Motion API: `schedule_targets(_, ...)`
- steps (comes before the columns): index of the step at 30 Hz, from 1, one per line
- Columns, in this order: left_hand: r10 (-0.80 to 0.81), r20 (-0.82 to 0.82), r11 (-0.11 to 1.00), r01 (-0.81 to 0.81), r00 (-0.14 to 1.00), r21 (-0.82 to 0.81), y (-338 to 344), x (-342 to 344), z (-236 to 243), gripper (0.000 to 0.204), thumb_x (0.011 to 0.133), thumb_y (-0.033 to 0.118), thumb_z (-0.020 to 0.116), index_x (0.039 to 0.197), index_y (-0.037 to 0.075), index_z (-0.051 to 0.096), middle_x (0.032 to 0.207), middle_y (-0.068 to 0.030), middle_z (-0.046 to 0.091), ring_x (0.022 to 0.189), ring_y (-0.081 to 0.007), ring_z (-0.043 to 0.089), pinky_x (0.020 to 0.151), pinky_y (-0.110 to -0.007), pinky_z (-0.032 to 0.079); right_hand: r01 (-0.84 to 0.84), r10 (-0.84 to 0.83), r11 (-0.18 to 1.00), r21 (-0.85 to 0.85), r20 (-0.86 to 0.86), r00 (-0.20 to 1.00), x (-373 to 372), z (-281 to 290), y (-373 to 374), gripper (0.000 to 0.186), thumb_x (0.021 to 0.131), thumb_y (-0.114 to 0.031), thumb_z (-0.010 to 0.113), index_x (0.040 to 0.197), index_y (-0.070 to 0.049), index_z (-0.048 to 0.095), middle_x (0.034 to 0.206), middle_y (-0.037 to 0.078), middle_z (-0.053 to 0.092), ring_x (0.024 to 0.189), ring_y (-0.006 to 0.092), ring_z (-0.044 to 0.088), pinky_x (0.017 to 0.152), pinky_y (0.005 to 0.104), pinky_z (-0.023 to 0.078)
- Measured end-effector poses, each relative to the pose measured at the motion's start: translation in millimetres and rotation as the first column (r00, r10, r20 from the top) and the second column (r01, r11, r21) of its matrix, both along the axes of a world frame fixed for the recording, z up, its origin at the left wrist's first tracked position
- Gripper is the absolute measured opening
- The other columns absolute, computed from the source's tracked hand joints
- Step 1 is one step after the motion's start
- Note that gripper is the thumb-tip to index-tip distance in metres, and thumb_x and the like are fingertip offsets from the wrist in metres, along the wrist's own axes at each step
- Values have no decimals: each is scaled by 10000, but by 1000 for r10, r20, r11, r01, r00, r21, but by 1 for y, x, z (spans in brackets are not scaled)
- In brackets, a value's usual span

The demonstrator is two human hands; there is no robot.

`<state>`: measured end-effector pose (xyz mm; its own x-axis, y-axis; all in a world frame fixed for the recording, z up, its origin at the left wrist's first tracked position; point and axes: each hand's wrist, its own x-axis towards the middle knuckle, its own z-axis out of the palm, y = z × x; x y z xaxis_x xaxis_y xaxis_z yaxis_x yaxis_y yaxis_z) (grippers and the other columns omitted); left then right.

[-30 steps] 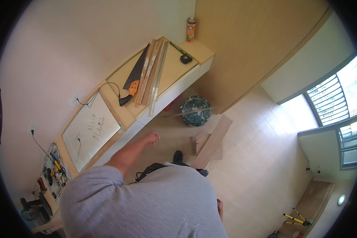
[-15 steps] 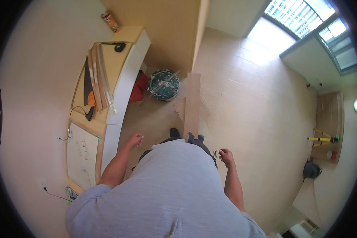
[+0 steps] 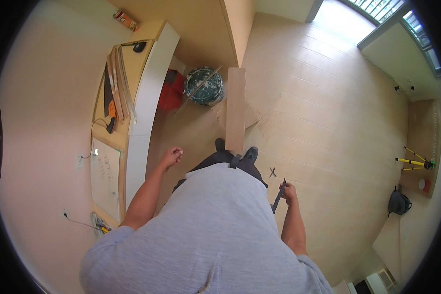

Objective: The person uses a hand saw to cut a wooden plank on the floor, then moves to a workbench to measure and mark the wood with a pencil and ruler. The person handles the plank, saw, ruler, and pencil throughout the task.

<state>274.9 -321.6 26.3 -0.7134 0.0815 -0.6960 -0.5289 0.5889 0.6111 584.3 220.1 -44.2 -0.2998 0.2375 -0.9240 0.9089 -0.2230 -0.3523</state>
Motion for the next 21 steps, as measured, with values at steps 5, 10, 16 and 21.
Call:
schedule_targets(5, 8, -50, 1000, -9, 999, -1, 4, 35, 20, 234, 970, 229, 703, 1073, 19, 687, 819, -38, 655, 670, -131, 622, 625, -299, 533, 11, -12, 999, 39, 25, 1000, -13, -20, 16, 222, 1003, -276, 625, 1120, -96, 684, 945, 40, 697, 764, 175, 660, 669, 355, 522)
schedule_targets(10, -16, 129, 987, 37, 991, -158, -24, 90, 24, 222, 970, 240, 705, 1021, 24, 688, 790, -31, 659, 664, -128, 622, 610, -309, 521, 32, -35, 999, -22, -154, 987, -29, -24, 22, 320, 995, -281, 659, 1222, -56, 637, 990, 59, 696, 748, 153, 656, 635, 304, 502)
schedule_targets(16, 42, 243, 974, 15, 969, -228, -57, 127, 10, 219, 973, 262, 700, 988, 44, 685, 768, -26, 656, 620, -131, 612, 569, -310, 503, 60, -76, 995, -84, -196, 978, -29, -27, 16, 354, 997, -297, 669, 1246, -51, 608, 982, 53, 687, 716, 147, 653, 575, 293, 482)
schedule_targets(21, 32, 187, 992, -8, 982, -128, -57, 101, 0, 221, 976, 258, 694, 1032, 44, 691, 769, -28, 655, 608, -134, 611, 556, -296, 497, 107, -117, 991, -82, -140, 983, -29, -25, 0, 301, 977, -258, 683, 1176, -39, 628, 931, 55, 683, 680, 147, 644, 554, 278, 471)
